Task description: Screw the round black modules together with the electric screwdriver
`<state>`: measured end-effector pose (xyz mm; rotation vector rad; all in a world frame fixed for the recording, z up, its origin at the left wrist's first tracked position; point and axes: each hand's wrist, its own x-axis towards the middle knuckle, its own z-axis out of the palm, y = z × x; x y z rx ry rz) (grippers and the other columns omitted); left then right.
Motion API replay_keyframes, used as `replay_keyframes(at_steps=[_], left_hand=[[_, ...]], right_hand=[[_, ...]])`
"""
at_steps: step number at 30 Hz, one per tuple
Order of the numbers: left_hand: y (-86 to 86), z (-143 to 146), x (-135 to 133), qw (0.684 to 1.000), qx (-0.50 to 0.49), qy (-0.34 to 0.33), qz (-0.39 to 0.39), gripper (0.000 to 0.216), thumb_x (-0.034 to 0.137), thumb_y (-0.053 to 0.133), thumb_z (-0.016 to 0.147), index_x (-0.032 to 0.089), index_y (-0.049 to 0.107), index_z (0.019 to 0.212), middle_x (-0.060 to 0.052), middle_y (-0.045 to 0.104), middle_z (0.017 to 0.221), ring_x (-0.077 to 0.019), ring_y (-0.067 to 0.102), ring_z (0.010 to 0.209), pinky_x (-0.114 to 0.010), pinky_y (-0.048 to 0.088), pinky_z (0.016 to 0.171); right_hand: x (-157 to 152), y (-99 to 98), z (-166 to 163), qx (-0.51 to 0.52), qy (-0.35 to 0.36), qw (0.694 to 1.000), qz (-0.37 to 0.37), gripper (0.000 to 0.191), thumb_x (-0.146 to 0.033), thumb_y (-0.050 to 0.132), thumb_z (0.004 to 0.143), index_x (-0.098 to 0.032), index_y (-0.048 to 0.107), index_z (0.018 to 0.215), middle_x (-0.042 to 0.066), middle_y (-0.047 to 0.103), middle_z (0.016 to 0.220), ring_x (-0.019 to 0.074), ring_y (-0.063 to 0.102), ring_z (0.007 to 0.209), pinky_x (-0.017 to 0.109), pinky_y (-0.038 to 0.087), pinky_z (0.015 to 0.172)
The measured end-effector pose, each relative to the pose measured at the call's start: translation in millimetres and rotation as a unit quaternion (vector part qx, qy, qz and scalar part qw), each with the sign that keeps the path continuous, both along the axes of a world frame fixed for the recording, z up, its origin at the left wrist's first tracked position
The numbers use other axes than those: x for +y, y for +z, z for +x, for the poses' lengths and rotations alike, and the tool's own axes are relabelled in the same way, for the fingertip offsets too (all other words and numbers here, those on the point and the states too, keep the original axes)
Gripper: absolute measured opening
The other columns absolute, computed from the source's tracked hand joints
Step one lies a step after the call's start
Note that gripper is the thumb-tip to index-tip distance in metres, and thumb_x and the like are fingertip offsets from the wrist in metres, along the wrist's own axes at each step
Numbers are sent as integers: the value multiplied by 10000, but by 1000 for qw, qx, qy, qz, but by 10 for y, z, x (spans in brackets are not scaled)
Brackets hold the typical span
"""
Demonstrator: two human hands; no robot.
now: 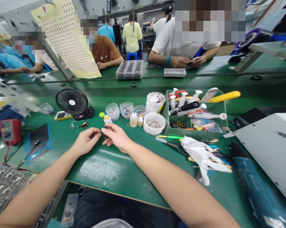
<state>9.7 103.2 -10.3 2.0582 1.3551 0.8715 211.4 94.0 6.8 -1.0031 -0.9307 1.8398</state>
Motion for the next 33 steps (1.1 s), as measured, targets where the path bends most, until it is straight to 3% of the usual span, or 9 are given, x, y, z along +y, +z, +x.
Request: replay_keyframes(at_steps=[15,26,30,33], left_hand=[[45,56,-40,998,24,-59,-1,188,330,579,929,213,675,816,-12,715,726,-151,623,641,-262,469,622],[30,34,-36,998,35,-49,-12,218,380,544,968,217,667,894,-29,737,803,-164,656,686,-275,506,651],[47,40,-48,998,47,-46,-5,204,367,539,959,221,642,859,-18,718,767,-162,642,671,-275,499,641],[64,26,-41,998,55,-40,6,198,359,547,953,223,647,851,-9,700,732,-162,625,641,-277,483,619]], right_hand=[[15,-81,5,53,23,998,30,411,-245,829,901,-205,599,1239,-8,664,971,105,744,637,211,663,593],[16,-134,60,78,55,994,59,431,-279,792,929,-233,570,1296,-13,666,990,126,775,762,258,685,728],[-7,-156,25,64,48,993,86,486,-304,841,890,-234,574,1290,9,671,1094,110,755,736,252,668,686],[-28,-161,1,44,32,993,105,512,-288,879,848,-237,591,1268,-10,669,1053,97,733,691,216,636,623]])
